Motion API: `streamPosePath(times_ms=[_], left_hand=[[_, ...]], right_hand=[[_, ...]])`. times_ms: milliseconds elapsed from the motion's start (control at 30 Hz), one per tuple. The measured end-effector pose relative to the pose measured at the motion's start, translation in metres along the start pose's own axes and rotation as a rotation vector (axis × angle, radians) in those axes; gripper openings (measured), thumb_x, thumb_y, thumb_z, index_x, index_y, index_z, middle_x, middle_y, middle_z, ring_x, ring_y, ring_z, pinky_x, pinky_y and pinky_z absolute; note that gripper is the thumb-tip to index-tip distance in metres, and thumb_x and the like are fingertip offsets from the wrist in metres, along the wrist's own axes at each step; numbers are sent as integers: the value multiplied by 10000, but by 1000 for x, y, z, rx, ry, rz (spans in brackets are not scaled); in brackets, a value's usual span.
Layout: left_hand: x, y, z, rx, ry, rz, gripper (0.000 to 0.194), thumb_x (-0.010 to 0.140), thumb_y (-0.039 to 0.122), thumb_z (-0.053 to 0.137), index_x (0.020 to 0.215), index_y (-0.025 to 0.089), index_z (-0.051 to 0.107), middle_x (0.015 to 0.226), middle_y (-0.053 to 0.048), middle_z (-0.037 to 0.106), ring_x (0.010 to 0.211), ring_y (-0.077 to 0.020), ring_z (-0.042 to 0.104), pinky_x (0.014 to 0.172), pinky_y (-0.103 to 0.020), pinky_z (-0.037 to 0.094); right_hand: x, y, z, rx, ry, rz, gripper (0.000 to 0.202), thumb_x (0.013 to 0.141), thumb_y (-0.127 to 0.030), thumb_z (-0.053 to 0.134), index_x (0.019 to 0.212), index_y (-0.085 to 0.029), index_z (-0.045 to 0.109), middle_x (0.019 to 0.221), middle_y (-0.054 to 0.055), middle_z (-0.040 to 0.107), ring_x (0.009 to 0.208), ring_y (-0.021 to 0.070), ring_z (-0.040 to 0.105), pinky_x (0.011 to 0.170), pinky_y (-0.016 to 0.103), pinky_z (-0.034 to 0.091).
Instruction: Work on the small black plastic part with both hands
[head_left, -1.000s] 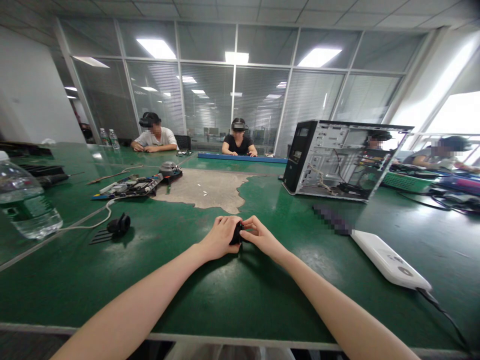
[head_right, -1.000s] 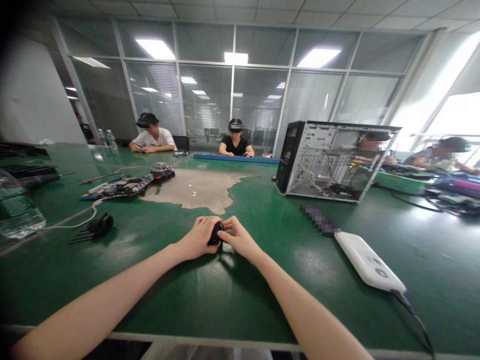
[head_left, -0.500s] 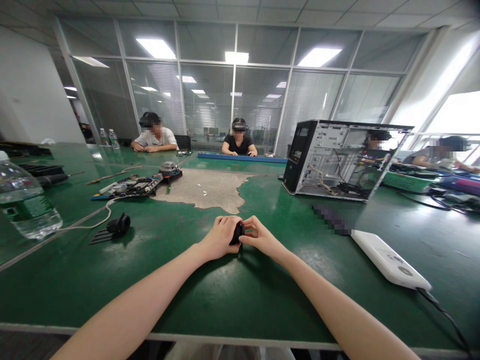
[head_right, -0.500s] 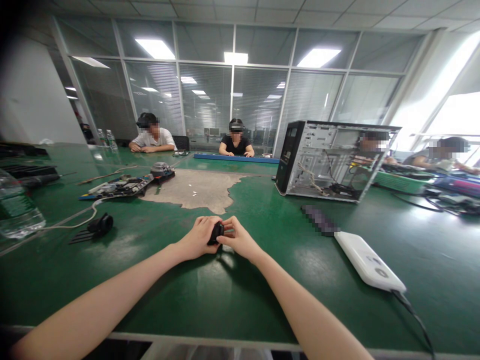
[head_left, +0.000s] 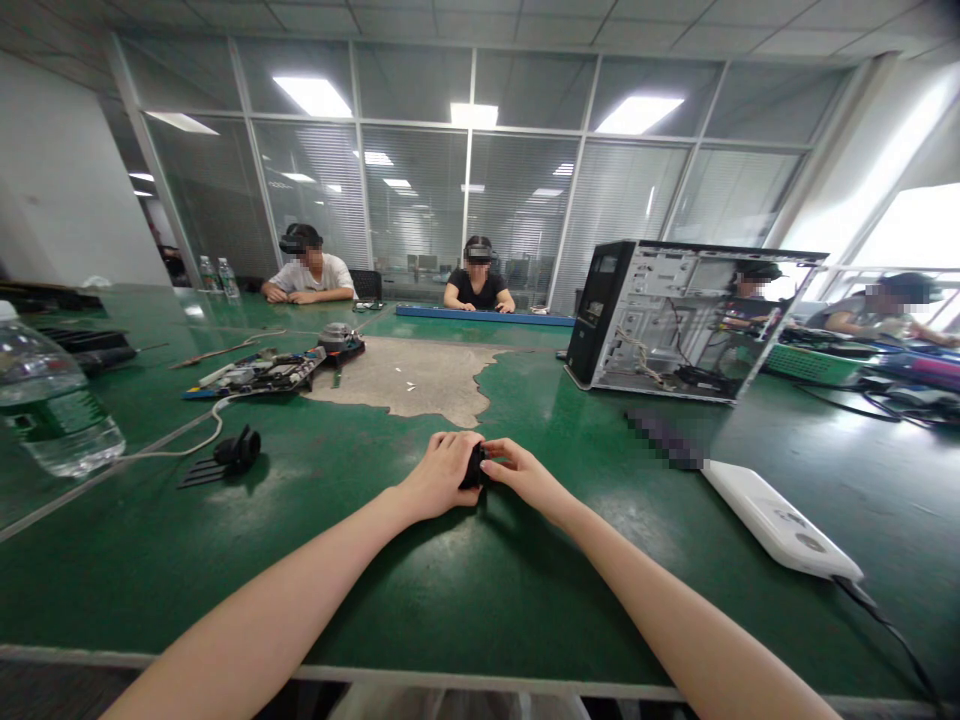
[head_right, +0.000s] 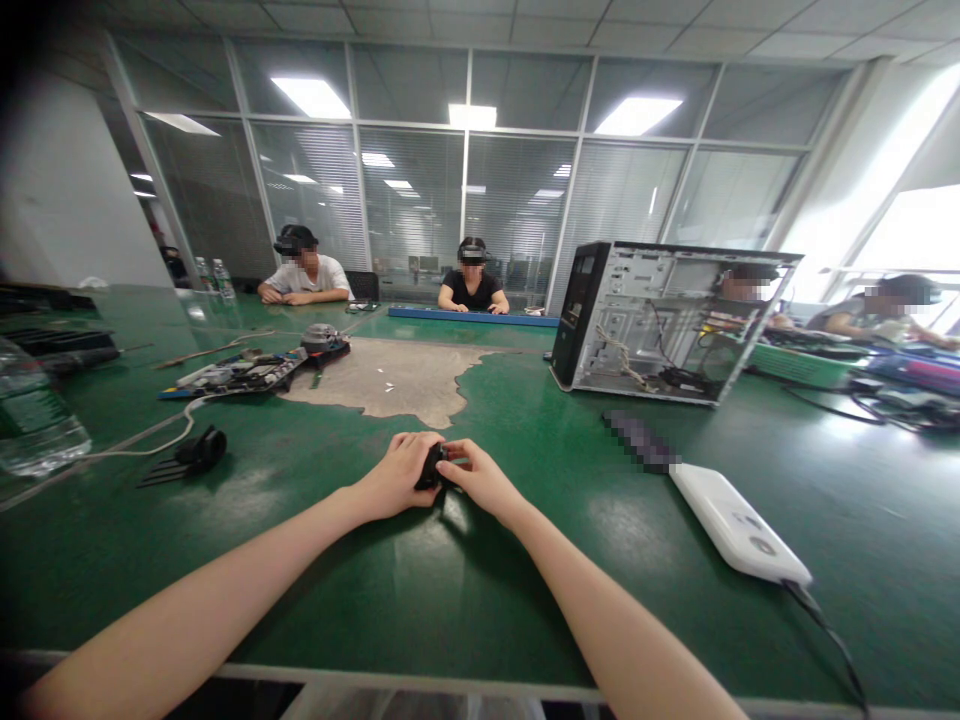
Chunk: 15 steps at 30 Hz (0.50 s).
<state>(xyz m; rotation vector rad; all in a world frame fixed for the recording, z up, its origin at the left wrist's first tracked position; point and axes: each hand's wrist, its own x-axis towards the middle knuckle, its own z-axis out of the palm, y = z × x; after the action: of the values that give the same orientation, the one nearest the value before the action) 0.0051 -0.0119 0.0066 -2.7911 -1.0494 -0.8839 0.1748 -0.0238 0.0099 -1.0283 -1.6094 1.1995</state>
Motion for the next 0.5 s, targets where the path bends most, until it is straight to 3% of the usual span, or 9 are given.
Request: streamPosePath(times_ms=[133,300,500], left_hand=[[0,-1,1,-5,3,4,588,615,198,609,1137,178,338,1097,-75,494,1016,-244,454,890,-392,295],[0,-1,0,-15,7,2,584,632,199,599,1148,184,327,1110,-79,489,1033,-245,448,893,-391,295],[0,0,-1,-9,0,1,582,634,214,609,1142,186,328,1106,-79,488,1027,-247,448,891,-390,294]], right_hand=[[-3,-5,1,34,-52,-64,387,606,-338,707,867,-208,454,889,7,545,827,153,565,784,347,450],[-3,-7,3,20,-14,-84,316,675,-425,631,823,-202,463,884,6,547,792,139,558,776,337,447],[1,4,0,-5,16,-38,362,676,-403,636,924,-200,468,909,23,548,817,147,557,802,358,441]])
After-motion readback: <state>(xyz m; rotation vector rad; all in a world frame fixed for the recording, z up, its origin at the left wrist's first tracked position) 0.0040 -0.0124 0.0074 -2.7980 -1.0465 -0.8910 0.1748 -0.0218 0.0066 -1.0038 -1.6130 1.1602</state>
